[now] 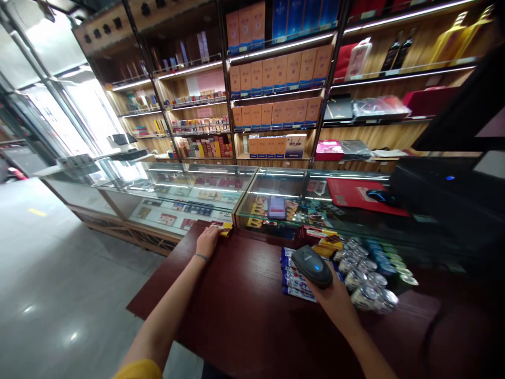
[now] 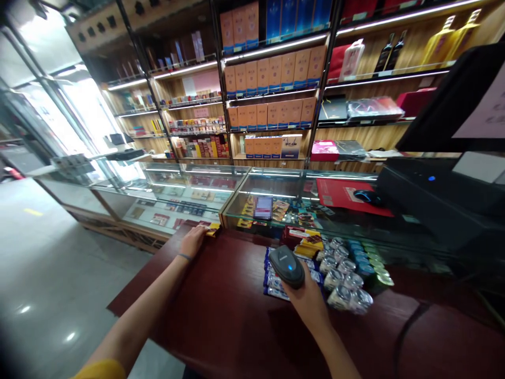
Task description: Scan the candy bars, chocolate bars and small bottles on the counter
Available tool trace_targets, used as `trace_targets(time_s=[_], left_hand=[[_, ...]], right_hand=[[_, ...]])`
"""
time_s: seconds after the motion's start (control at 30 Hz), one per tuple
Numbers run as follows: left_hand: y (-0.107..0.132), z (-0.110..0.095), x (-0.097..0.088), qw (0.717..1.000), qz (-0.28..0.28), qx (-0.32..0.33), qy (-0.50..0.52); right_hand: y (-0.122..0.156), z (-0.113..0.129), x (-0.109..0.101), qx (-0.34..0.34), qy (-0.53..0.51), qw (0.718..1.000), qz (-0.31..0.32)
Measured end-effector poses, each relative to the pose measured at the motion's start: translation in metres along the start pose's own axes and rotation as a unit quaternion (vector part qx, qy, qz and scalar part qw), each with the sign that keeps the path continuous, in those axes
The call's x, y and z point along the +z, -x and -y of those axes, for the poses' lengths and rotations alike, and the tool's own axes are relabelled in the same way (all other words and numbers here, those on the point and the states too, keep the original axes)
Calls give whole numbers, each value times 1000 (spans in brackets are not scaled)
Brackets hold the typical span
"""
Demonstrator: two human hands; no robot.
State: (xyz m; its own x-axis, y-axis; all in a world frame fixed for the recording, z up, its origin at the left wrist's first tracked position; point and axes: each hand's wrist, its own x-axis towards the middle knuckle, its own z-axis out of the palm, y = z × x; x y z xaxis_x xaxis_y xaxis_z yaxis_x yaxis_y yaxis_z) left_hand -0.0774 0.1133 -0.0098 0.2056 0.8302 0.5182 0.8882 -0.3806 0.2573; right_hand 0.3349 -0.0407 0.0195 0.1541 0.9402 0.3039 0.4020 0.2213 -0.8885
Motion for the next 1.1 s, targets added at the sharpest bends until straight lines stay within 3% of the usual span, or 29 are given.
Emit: trace_targets(time_s=[0.33, 0.57, 0.73, 0.9, 1.1], left_hand=[[-3, 10, 9, 996, 78, 1, -38], [-10, 9, 8, 996, 78, -1, -32], [-11, -5, 5, 998, 45, 13, -50], [-21, -46, 8, 1000, 3, 24, -20], [-48, -145, 20, 993, -34, 78, 84]], right_hand=[[0, -6, 3, 10, -3, 1000, -14], [-3, -14, 2, 22, -47, 999, -8], [-2, -4, -4, 8, -66, 997, -34], [-4, 12, -25, 7, -51, 998, -46], [-15, 15, -63, 40, 36, 995, -83]])
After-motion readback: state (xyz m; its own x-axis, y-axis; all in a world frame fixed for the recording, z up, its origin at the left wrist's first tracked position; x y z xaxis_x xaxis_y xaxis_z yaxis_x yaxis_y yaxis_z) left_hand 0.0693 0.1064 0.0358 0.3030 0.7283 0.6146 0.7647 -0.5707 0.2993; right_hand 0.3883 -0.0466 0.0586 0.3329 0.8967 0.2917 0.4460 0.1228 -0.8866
